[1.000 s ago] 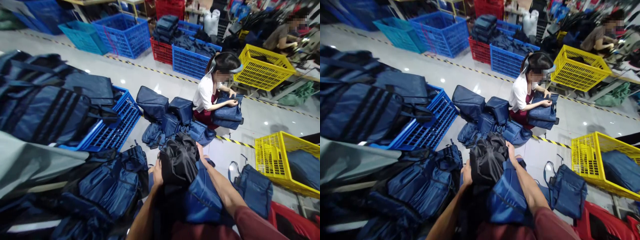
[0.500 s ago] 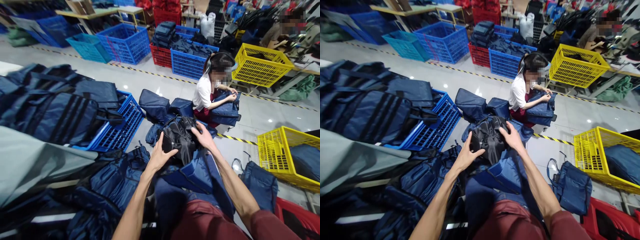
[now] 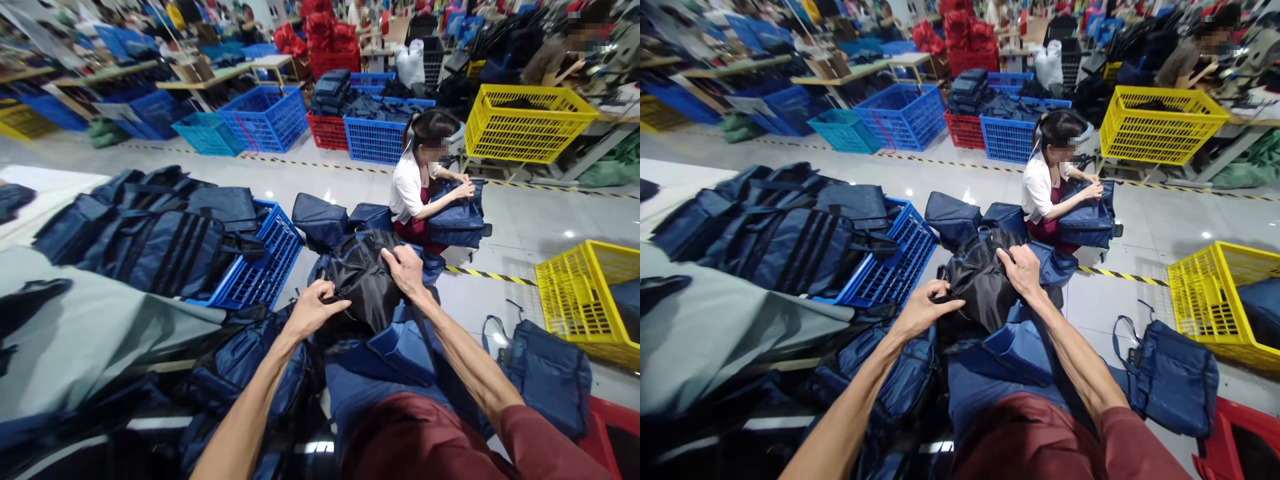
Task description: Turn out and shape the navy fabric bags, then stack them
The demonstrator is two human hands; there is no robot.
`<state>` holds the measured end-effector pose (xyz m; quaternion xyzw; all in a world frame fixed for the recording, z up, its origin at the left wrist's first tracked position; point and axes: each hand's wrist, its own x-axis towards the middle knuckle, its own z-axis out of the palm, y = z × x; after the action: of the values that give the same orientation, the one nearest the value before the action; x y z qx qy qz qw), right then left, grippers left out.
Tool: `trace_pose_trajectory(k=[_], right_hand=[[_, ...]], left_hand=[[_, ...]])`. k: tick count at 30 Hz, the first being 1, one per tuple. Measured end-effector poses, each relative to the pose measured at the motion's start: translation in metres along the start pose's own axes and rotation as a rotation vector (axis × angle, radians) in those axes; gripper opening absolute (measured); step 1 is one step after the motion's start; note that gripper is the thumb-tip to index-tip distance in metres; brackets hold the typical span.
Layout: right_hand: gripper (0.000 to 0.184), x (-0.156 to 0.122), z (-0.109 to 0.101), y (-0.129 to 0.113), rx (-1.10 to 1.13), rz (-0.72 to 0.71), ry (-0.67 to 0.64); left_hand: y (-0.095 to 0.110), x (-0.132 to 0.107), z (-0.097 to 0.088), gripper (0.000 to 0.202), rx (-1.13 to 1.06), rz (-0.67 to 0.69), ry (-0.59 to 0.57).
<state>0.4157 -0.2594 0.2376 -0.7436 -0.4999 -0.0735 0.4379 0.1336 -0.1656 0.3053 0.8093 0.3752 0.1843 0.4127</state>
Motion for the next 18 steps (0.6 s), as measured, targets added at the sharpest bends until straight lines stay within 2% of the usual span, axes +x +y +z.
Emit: trace_pose_trajectory(k=[2, 4, 6, 9, 10, 12, 15, 18], right_hand=[[0.055, -0.002, -0.013, 0.015, 0.011, -0.111, 0.063], [0.055, -0.012, -0.015, 0.039, -0.010, -0.143, 0.089], [0.054, -0.030, -0.005, 0.065, -0.045, -0.100, -0.007], [0.049, -0.063, 0.020, 0.090, -0.084, 0.045, -0.277], [0.048, -0.071, 0.028, 0.094, -0.092, 0.085, -0.329], [0.048, -0.080, 0.036, 0.098, -0.101, 0.134, -0.343], [0.053, -0.073, 0.033, 0.097, -0.098, 0.165, -0.330], [0.062, -0.049, 0.009, 0.083, -0.044, 0.222, -0.221]], left_hand=[[0.018, -0.026, -0.014, 0.062, -0.045, 0.073, -0.001], [0.025, -0.043, -0.012, 0.059, -0.090, 0.093, -0.025], [0.017, -0.050, 0.008, 0.059, -0.164, 0.024, -0.053], [-0.011, -0.047, 0.052, 0.063, -0.293, -0.171, -0.036], [-0.020, -0.044, 0.064, 0.063, -0.316, -0.209, -0.016], [-0.031, -0.037, 0.079, 0.055, -0.320, -0.224, 0.014], [-0.023, -0.026, 0.078, 0.035, -0.266, -0.196, -0.004], [-0.002, -0.020, 0.059, 0.045, -0.247, -0.181, -0.006]])
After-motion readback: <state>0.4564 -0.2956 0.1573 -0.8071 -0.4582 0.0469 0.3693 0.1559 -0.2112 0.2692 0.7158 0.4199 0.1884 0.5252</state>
